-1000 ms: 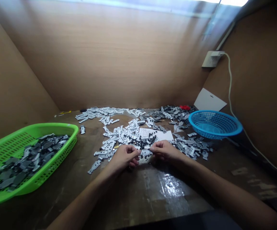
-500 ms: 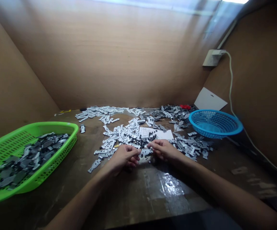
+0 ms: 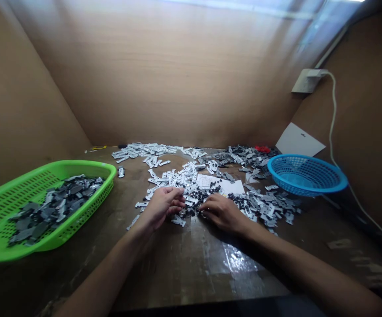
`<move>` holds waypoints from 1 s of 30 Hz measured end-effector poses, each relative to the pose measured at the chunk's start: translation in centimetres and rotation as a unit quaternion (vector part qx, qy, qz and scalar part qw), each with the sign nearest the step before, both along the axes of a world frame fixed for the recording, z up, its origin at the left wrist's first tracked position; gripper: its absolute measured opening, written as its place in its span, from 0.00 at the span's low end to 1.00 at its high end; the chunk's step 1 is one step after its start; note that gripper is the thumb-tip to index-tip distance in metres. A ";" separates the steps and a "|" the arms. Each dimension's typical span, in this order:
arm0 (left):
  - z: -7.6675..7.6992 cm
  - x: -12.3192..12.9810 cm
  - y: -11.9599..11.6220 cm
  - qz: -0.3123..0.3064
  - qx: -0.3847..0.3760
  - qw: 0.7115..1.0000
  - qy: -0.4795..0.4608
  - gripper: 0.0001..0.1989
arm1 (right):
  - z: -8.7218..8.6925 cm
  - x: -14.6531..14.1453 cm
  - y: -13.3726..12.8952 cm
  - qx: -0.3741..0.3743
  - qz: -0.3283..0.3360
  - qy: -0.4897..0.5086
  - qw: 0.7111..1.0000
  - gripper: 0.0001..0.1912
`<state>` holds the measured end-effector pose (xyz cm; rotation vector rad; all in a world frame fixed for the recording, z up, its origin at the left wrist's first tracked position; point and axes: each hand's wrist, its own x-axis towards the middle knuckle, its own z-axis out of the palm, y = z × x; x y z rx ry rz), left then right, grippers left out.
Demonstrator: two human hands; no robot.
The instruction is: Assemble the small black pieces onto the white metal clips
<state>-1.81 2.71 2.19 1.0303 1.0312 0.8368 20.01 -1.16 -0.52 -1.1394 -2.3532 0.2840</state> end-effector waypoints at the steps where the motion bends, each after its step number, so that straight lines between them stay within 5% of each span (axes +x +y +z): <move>1: 0.0 0.0 0.0 -0.003 0.001 1.000 0.001 0.14 | 0.0 -0.1 0.0 0.003 0.014 -0.016 1.000 0.09; 16: -0.7 0.5 -0.2 -0.032 0.005 0.999 0.015 0.15 | 0.1 0.3 0.7 0.020 -0.006 -0.121 0.992 0.11; 21: -1.0 0.5 -0.2 -0.034 -0.006 0.999 0.009 0.15 | 0.6 0.6 0.4 0.008 0.012 -0.115 0.993 0.10; 30: -1.1 0.8 -0.2 -0.030 -0.015 0.999 0.011 0.15 | -0.5 0.2 0.5 0.011 -0.063 -0.048 0.997 0.07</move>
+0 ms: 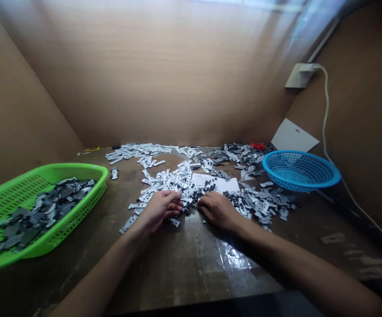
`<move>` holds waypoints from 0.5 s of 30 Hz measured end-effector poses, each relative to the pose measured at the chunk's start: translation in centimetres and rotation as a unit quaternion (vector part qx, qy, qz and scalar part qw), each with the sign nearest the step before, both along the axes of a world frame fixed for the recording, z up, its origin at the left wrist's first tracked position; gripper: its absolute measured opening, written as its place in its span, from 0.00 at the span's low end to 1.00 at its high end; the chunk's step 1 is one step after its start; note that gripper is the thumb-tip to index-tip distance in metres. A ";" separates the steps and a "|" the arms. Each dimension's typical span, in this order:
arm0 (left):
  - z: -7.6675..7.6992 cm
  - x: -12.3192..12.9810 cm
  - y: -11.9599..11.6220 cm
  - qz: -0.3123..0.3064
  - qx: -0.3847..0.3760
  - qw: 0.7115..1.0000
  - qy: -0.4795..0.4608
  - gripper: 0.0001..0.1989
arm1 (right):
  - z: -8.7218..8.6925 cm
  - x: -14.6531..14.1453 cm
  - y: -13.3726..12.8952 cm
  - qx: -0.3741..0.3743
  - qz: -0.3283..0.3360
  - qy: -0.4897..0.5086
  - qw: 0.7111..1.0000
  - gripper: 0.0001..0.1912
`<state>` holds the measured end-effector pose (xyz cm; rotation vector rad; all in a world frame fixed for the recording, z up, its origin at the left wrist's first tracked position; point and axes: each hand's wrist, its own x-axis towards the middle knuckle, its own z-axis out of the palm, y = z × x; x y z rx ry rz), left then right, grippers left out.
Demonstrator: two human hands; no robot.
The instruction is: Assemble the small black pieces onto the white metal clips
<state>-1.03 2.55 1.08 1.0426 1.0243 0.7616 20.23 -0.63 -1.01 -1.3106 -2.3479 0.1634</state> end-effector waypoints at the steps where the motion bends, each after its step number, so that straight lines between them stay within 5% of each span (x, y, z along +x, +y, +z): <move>1: 0.0 0.0 0.0 0.001 0.001 1.000 0.000 0.15 | 0.1 0.1 0.0 -0.001 0.004 0.010 1.000 0.07; 7: 0.0 0.1 -0.1 0.000 -0.009 1.000 0.009 0.15 | 1.1 1.2 -0.3 -0.007 0.054 0.105 0.993 0.10; 15: 0.2 0.2 -0.4 -0.003 -0.007 1.000 0.024 0.16 | 2.4 2.4 -0.1 -0.071 0.054 0.093 0.992 0.08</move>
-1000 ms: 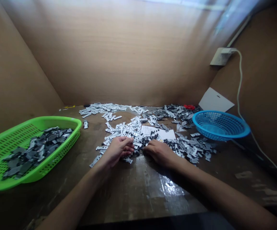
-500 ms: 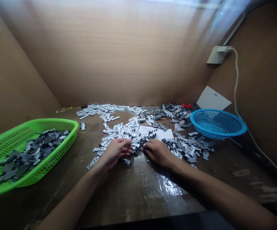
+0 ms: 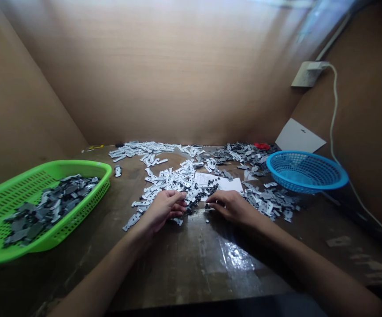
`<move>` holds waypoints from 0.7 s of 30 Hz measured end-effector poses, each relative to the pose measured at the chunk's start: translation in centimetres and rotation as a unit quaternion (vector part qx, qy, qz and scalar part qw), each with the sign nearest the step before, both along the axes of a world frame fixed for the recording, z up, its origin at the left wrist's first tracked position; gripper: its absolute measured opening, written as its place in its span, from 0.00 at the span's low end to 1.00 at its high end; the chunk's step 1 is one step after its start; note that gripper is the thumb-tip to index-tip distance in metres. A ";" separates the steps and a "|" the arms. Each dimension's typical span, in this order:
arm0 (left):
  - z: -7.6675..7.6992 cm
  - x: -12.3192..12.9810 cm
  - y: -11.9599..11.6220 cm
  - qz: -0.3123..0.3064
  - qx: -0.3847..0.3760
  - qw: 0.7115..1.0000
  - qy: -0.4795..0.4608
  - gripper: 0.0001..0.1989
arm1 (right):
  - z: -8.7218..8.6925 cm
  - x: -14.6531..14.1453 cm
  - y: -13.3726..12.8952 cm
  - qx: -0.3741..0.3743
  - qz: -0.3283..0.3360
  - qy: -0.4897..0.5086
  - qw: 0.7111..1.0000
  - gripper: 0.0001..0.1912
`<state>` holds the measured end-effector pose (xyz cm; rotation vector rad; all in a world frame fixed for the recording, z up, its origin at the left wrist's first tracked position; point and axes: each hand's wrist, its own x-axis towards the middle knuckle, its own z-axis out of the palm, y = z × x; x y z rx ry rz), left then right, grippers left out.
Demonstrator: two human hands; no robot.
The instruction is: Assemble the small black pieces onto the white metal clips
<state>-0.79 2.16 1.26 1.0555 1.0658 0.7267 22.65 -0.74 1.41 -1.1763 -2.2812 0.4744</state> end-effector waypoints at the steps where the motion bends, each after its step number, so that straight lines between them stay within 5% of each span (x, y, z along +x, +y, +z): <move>1: 0.1 0.0 0.0 0.000 0.001 1.000 0.002 0.16 | 0.3 0.0 -0.1 -0.021 0.004 0.019 1.000 0.08; 6: 0.2 0.3 -0.4 -0.013 -0.001 1.000 0.014 0.16 | 1.7 -0.4 -0.9 -0.089 -0.027 0.114 0.989 0.07; 17: -0.6 1.3 -1.4 -0.075 -0.010 0.997 0.022 0.16 | 1.1 -1.3 -1.3 -0.037 -0.025 0.156 0.987 0.08; 21: -0.7 1.6 -1.7 -0.082 -0.011 0.996 0.025 0.16 | 0.9 -1.5 -1.1 0.042 -0.026 0.106 0.993 0.08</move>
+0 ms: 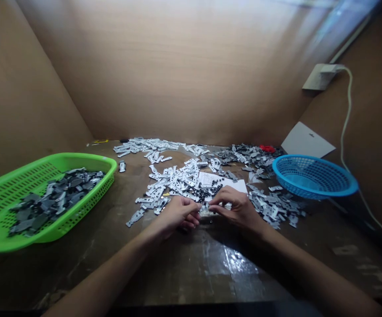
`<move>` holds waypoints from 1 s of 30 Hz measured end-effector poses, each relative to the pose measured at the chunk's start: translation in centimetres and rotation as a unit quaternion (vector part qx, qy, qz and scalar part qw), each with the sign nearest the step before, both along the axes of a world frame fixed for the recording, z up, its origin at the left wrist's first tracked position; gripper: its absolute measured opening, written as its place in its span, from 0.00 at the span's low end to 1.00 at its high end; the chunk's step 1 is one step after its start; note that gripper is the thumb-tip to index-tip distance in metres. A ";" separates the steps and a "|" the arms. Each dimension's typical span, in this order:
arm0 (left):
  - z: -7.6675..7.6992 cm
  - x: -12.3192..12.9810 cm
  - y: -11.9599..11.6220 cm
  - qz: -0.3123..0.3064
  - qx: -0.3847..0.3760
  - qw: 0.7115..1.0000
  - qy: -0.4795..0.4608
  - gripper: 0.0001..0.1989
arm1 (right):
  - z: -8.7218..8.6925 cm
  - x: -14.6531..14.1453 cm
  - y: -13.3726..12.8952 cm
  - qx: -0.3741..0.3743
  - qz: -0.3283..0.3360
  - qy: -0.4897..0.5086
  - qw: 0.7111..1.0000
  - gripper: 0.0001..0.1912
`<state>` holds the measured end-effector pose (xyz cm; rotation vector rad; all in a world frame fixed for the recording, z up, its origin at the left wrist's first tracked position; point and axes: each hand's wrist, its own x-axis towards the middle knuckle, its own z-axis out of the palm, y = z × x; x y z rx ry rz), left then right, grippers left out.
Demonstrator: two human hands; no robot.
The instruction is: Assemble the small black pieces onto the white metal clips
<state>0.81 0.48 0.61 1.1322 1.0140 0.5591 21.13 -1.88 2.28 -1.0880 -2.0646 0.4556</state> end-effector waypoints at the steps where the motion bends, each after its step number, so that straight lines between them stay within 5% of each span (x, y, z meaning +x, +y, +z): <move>1: 0.0 0.1 -0.1 -0.002 -0.001 1.000 -0.001 0.16 | 0.0 -0.1 0.1 0.019 -0.006 -0.016 1.000 0.08; 30: -0.1 0.2 -0.2 -0.015 -0.003 1.000 -0.013 0.15 | -0.8 -0.5 -0.1 0.111 0.048 -0.108 0.987 0.05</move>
